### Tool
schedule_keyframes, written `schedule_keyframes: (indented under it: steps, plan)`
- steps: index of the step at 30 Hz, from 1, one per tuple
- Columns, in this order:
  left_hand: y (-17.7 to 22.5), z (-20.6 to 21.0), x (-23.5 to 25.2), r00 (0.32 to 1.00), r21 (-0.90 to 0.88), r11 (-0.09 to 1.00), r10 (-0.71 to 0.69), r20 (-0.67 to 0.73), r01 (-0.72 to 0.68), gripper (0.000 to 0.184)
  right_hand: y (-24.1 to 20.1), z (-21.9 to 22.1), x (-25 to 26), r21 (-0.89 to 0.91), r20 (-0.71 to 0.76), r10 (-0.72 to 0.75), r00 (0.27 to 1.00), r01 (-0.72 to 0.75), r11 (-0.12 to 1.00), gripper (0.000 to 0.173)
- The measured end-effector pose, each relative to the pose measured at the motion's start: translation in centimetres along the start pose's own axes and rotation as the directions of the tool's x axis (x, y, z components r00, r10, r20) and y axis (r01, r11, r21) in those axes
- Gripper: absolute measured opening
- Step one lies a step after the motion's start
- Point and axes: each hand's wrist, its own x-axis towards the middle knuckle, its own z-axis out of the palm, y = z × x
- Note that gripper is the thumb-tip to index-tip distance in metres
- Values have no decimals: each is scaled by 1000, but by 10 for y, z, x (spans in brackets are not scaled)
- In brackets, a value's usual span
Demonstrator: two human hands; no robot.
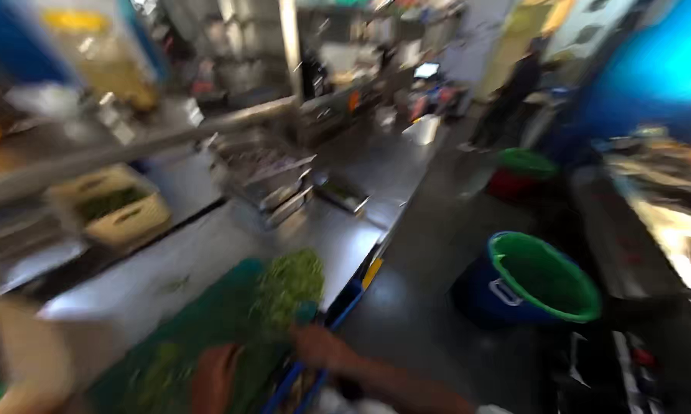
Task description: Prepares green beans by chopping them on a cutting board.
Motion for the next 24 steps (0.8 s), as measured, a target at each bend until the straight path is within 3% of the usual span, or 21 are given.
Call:
schedule_keyframes:
  steps: [3, 5, 8, 13, 19, 22, 24]
  plan:
    - [0, 18, 0, 997, -73, 995, -70, 41, 73, 23, -5, -1, 12, -88, 142, 29, 989, -16, 996, 59]
    - [1, 18, 6, 995, -107, 989, -97, 25, 99, 20, -9, -1, 20, -141, 156, 66, 986, -44, 989, 48]
    - [5, 15, 13, 1000, -99, 995, -6, 5, 7, 15, -10, -3, 26, -195, 155, 91, 984, -60, 979, 44]
    - [3, 12, 27, 992, -129, 990, 73, 100, -60, 13, -27, -34, 19, -347, 169, 121, 978, -56, 936, 37]
    - [-6, 22, 22, 988, -155, 976, 150, -41, -155, 9, -33, -15, 38, -309, 213, 138, 967, -67, 949, 38]
    - [-6, 21, 21, 989, -147, 978, 147, -26, -150, 9, -40, -34, 31, -354, 206, 116, 972, -36, 935, 35]
    - [-8, 23, 20, 989, -151, 977, 146, -34, -150, 9, -39, -24, 34, -356, 205, 130, 970, -50, 933, 35]
